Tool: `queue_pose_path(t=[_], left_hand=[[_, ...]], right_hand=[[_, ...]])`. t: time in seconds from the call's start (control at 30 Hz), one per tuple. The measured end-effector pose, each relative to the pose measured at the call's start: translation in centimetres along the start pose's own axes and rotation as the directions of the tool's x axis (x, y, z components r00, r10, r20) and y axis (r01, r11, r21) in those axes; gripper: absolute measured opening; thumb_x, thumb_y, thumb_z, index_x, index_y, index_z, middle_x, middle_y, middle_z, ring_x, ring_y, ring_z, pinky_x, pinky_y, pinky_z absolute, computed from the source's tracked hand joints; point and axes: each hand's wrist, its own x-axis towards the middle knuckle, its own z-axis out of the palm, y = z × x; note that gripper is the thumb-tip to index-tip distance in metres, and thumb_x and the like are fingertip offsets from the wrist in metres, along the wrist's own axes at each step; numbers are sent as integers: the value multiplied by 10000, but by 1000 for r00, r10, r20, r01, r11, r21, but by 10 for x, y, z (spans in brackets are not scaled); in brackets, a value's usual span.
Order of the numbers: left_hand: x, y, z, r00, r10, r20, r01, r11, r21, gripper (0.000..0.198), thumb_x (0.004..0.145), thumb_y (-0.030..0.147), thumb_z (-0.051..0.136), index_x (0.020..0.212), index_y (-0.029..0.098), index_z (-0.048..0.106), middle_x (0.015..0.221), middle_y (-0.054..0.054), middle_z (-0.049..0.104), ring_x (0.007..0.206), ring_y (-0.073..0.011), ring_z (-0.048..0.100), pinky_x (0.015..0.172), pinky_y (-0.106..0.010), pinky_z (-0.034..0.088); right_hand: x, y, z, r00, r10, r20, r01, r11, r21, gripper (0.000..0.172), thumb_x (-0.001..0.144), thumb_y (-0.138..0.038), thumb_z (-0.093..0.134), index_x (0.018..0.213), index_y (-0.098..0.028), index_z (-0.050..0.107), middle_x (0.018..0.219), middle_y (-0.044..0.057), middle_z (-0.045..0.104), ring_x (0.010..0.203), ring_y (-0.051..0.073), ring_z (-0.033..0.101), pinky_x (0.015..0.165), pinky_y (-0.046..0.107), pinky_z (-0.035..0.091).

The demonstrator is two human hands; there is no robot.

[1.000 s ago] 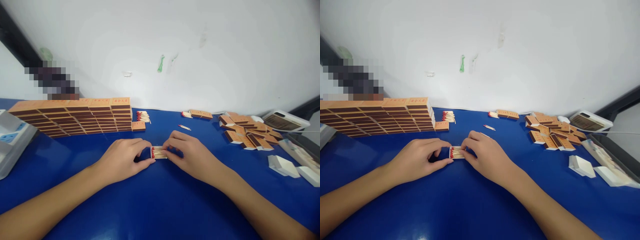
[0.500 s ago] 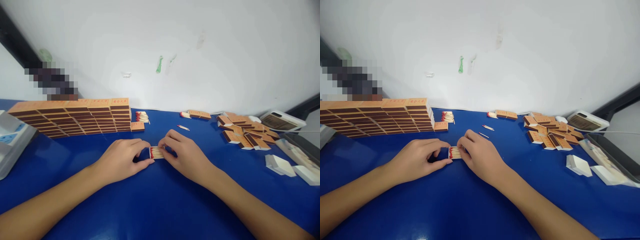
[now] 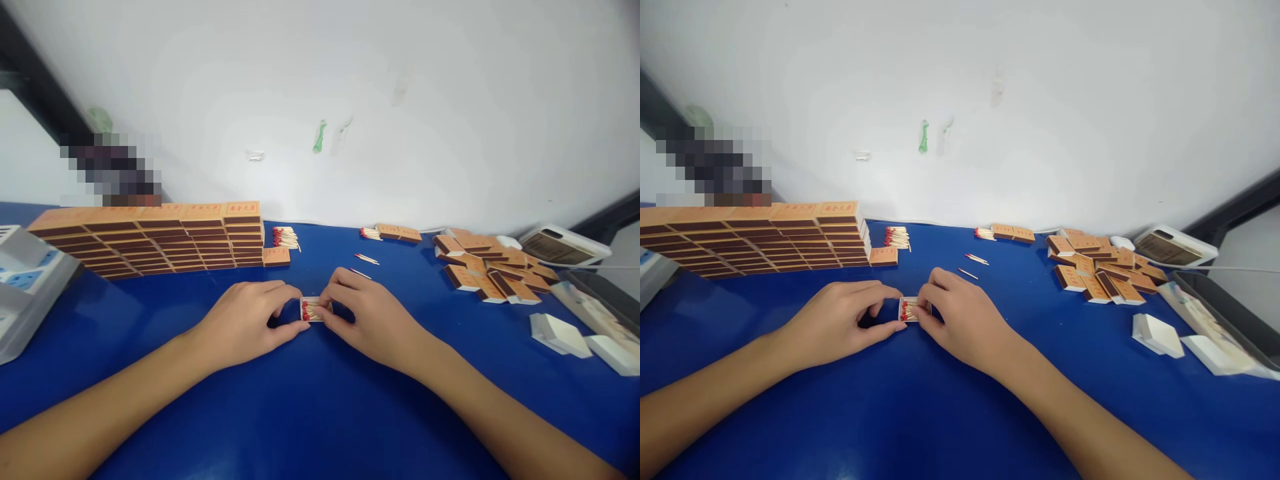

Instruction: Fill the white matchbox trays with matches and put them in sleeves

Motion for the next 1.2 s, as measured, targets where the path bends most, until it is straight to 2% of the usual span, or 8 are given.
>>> queue_pose_path(t=[0.33, 0.5, 0.73, 0.87, 0.97, 1.07, 1.13, 1.2], left_hand=[[0, 1, 1, 1000, 3, -1, -3, 1000, 13, 248, 984, 425, 716, 1145, 236, 729, 778, 37, 641, 641, -134, 598, 597, -271, 385], [-1, 0, 1, 1000, 3, 6, -3, 1000, 11, 255, 983, 420, 720, 1157, 233, 727, 787, 36, 649, 651, -135, 604, 606, -270, 393], [0, 1, 1, 1000, 11, 4, -11, 1000, 18, 233, 982, 425, 720, 1121, 237, 731, 782, 41, 644, 640, -131, 598, 593, -270, 380], [0, 0, 0, 1000, 17, 7, -17, 1000, 11, 251, 973, 415, 737, 1141, 228, 729, 785, 39, 646, 643, -131, 601, 597, -266, 386], [-1, -1, 1, 1000, 26, -2, -26, 1000, 15, 251, 979, 406, 732, 1160, 233, 726, 789, 39, 647, 641, -130, 598, 596, -264, 380], [-1, -1, 1, 1000, 22, -7, -22, 1000, 13, 253, 985, 425, 719, 1160, 243, 729, 781, 41, 640, 625, -127, 583, 590, -264, 371], [-1, -1, 1, 1000, 9, -2, -9, 1000, 4, 257, 983, 432, 718, 1159, 246, 732, 776, 43, 636, 616, -125, 576, 585, -263, 366], [0, -1, 1, 1000, -7, 4, 7, 1000, -1, 257, 977, 429, 723, 1161, 249, 734, 775, 43, 633, 614, -125, 573, 580, -263, 361]], right_hand=[[-1, 3, 4, 1000, -1, -30, 0, 999, -39, 136, 1035, -237, 652, 912, -183, 674, 962, 48, 632, 843, 185, 622, 733, 337, 500], [0, 2, 4, 1000, 24, -12, -24, 999, -25, 76, 1034, -200, 639, 973, -190, 685, 996, 54, 635, 856, 186, 616, 742, 336, 502], [-3, 3, 1, 999, 41, 15, -42, 998, 49, 69, 1005, -202, 668, 937, -202, 679, 1002, 41, 631, 843, 176, 606, 732, 328, 489], [-1, 5, 2, 999, 40, -15, -38, 997, 71, 101, 1004, -200, 663, 903, -205, 671, 974, 34, 637, 817, 167, 606, 721, 318, 480], [3, 22, -7, 989, 59, -133, -49, 996, 76, 131, 1018, -262, 656, 903, -210, 690, 899, 25, 629, 759, 161, 595, 696, 315, 474], [4, 60, -22, 954, 151, -257, -160, 987, -13, 108, 993, -294, 669, 945, -211, 720, 864, 38, 634, 755, 190, 595, 712, 342, 482], [3, 88, -30, 935, 247, -256, -273, 959, -72, 134, 933, -327, 727, 965, -196, 723, 911, 72, 670, 795, 225, 615, 745, 377, 494], [1, 108, -35, 926, 322, -194, -340, 938, -66, 179, 916, -366, 727, 969, -195, 727, 944, 95, 695, 822, 247, 629, 752, 394, 502]])
